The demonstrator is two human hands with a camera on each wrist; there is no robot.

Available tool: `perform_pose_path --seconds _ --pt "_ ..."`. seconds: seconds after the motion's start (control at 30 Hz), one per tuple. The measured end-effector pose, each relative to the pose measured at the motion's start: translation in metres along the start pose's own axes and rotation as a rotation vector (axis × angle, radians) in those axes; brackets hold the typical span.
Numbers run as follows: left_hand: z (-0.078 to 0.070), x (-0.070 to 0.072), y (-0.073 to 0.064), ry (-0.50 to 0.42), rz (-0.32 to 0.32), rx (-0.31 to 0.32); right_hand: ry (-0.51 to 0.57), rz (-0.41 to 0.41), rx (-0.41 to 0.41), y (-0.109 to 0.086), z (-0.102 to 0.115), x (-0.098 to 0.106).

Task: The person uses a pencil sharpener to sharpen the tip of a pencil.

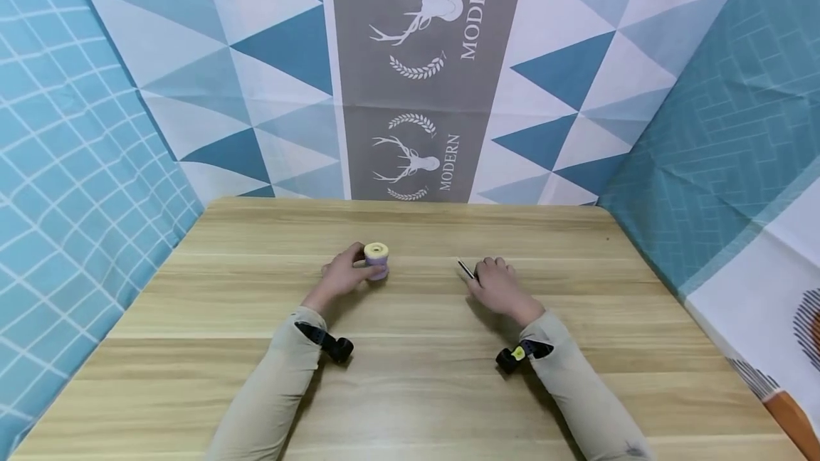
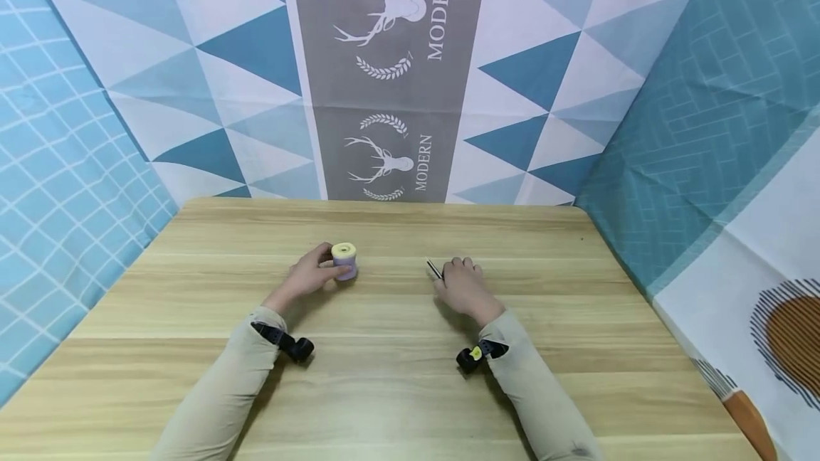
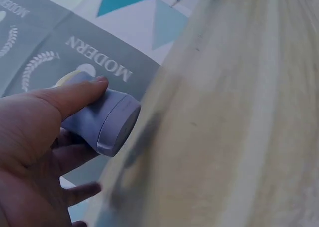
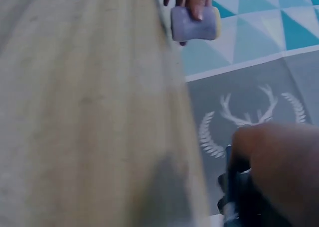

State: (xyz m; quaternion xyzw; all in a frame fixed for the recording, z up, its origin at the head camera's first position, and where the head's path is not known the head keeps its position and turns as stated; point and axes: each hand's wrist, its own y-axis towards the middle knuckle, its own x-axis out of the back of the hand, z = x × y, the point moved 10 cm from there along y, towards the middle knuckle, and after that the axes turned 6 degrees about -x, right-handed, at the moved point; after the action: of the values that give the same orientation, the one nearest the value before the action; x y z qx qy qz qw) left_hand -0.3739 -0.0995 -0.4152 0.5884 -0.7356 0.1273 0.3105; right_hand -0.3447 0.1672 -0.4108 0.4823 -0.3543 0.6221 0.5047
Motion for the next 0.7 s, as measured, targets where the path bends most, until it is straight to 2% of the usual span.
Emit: perform_pose_path --seconds 0.17,0.27,0.47,0.6,0.7 --pt "-0.009 -0.001 0.002 -0.226 0.040 -0.015 0.255 -0.002 0.114 -0.007 0.013 0.025" --pt "-0.018 0.000 0.004 -0.315 0.039 -0.034 0.327 0.008 0.162 -0.012 0.020 0.039" --pt "-0.039 -0.002 0.001 -0.413 0.067 -0.074 0.320 -0.009 0.215 -0.016 0.027 0.056" --pt "-0.044 -0.004 -0.005 -0.441 0.078 -0.073 0.299 -0.039 0.244 -0.016 0.030 0.060" --pt "-0.047 -0.005 -0.011 -0.456 0.092 -0.076 0.293 -0.090 0.305 -0.020 0.040 0.065"
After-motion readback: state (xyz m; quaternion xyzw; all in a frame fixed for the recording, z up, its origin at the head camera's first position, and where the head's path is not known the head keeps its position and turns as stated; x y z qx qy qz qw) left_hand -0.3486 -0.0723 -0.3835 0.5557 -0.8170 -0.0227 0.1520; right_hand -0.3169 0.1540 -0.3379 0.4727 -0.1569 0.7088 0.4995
